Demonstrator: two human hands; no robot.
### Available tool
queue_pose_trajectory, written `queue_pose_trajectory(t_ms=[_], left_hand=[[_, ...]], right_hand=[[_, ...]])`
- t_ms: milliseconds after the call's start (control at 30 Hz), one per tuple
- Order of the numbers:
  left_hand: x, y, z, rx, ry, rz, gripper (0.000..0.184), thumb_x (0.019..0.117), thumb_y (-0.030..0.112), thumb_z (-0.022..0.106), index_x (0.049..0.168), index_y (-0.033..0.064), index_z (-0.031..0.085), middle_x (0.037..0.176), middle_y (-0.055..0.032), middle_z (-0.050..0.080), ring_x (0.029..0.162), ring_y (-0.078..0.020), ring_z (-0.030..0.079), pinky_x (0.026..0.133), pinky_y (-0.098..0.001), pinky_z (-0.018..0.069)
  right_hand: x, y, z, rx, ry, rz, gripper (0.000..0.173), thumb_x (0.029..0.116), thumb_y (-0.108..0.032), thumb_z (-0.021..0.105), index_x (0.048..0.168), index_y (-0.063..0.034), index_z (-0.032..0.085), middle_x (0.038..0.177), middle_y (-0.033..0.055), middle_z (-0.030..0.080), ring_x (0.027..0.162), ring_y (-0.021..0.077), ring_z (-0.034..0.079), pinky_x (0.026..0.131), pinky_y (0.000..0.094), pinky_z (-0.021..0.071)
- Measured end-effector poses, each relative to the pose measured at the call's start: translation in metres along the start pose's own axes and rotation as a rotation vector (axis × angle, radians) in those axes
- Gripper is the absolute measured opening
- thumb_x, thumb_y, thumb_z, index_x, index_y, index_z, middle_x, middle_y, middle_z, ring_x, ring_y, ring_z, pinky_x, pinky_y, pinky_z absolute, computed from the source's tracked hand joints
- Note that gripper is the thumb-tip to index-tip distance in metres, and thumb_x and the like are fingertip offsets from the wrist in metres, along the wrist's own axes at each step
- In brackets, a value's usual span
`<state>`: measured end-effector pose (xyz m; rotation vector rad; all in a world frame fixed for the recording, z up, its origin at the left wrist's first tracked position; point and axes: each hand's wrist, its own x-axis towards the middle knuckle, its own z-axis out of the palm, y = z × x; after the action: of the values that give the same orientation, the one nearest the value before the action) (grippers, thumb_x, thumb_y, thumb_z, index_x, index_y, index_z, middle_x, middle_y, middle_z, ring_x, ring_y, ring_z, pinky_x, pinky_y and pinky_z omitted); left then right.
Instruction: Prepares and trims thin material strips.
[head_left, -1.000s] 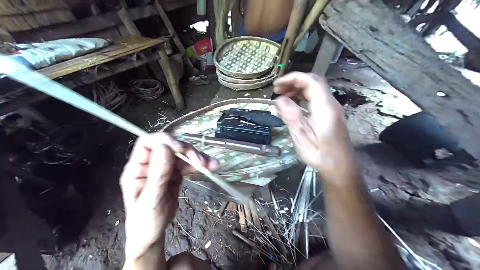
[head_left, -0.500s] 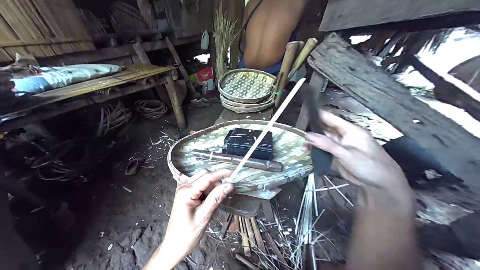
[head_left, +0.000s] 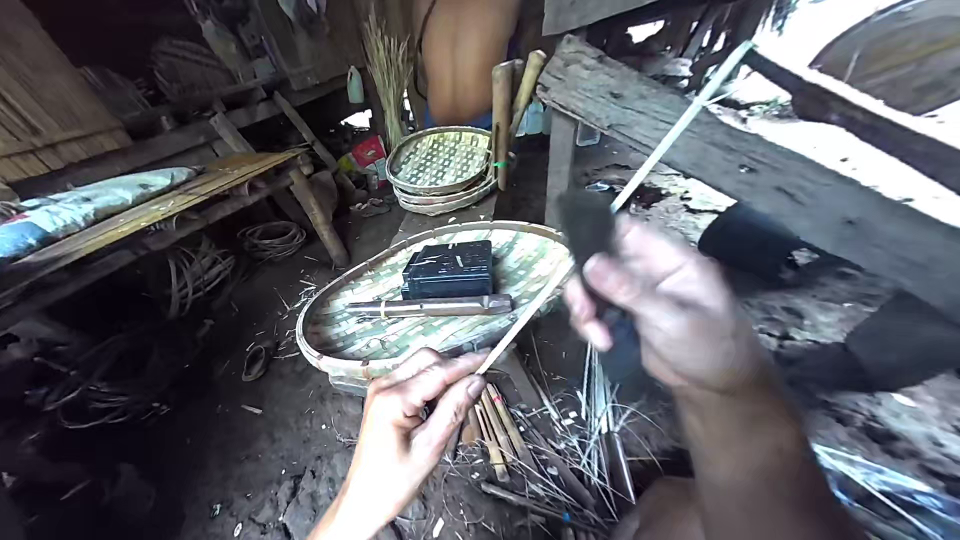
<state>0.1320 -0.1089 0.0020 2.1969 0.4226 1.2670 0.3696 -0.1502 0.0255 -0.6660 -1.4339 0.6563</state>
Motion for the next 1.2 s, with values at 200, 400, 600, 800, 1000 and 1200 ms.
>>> queue_pose_trajectory(t_ms=[200, 400, 600, 800, 1000, 1200], left_hand=[[0.004, -0.01, 0.003, -0.558, -0.045, -0.091, 0.013, 0.1003, 0.017, 0.064, 0.096, 0.0103, 0.074, 0.08, 0.0112, 0.065, 0.061, 0.0095, 0.053, 0.054, -0.009, 0.0461], [0.0, -0.018, 0.005, -0.429, -0.057, -0.114, 0.023, 0.1021, 0.017, 0.063, 0.118, 0.0072, 0.076, 0.084, 0.0086, 0.064, 0.06, 0.0085, 0.053, 0.053, -0.0077, 0.0467], [-0.002, -0.028, 0.002, -0.363, -0.027, -0.082, 0.016, 0.102, 0.021, 0.063, 0.101, 0.0099, 0.074, 0.082, 0.0092, 0.062, 0.06, 0.0094, 0.054, 0.054, -0.0076, 0.0482], [-0.005, -0.029, 0.003, -0.396, -0.063, -0.14, 0.017, 0.1025, 0.019, 0.062, 0.105, 0.0087, 0.075, 0.082, 0.0087, 0.063, 0.058, 0.0097, 0.053, 0.052, -0.0071, 0.0475], [-0.011, -0.022, 0.002, -0.331, -0.12, -0.191, 0.024, 0.1028, 0.02, 0.062, 0.121, 0.0125, 0.075, 0.084, 0.0098, 0.062, 0.06, 0.0094, 0.053, 0.053, -0.0071, 0.0475], [-0.017, -0.022, -0.005, -0.26, -0.207, -0.204, 0.023, 0.1029, 0.021, 0.062, 0.12, 0.0147, 0.076, 0.084, 0.0092, 0.062, 0.061, 0.0094, 0.053, 0.054, -0.0065, 0.0472]], right_hand=[[-0.025, 0.02, 0.033, -0.013, -0.296, 0.04, 0.037, 0.101, -0.028, 0.064, 0.132, -0.0118, 0.054, 0.08, -0.0077, 0.069, 0.056, -0.0068, 0.057, 0.046, 0.0099, 0.047], [-0.013, 0.034, 0.008, 0.2, -0.232, 0.056, 0.03, 0.1013, -0.024, 0.064, 0.129, -0.0173, 0.055, 0.079, -0.0108, 0.068, 0.055, -0.0086, 0.056, 0.048, 0.0067, 0.046], [-0.015, 0.056, 0.023, 0.225, -0.393, 0.073, 0.031, 0.1025, -0.024, 0.062, 0.129, -0.0102, 0.052, 0.079, -0.0095, 0.067, 0.059, -0.0097, 0.056, 0.048, 0.0062, 0.0436], [-0.011, 0.058, 0.014, 0.148, -0.265, 0.014, 0.027, 0.1015, -0.023, 0.064, 0.125, -0.0105, 0.06, 0.077, -0.0102, 0.066, 0.057, -0.0099, 0.054, 0.049, 0.0063, 0.0433], [-0.006, 0.05, -0.02, 0.134, -0.111, -0.02, 0.021, 0.0993, -0.018, 0.066, 0.12, -0.0136, 0.067, 0.078, -0.0077, 0.071, 0.054, -0.0052, 0.059, 0.047, 0.009, 0.0485], [-0.005, 0.043, -0.062, 0.07, 0.069, -0.066, 0.014, 0.1016, -0.014, 0.061, 0.113, -0.0155, 0.068, 0.075, -0.0071, 0.07, 0.048, -0.0038, 0.056, 0.04, 0.0109, 0.0472]])
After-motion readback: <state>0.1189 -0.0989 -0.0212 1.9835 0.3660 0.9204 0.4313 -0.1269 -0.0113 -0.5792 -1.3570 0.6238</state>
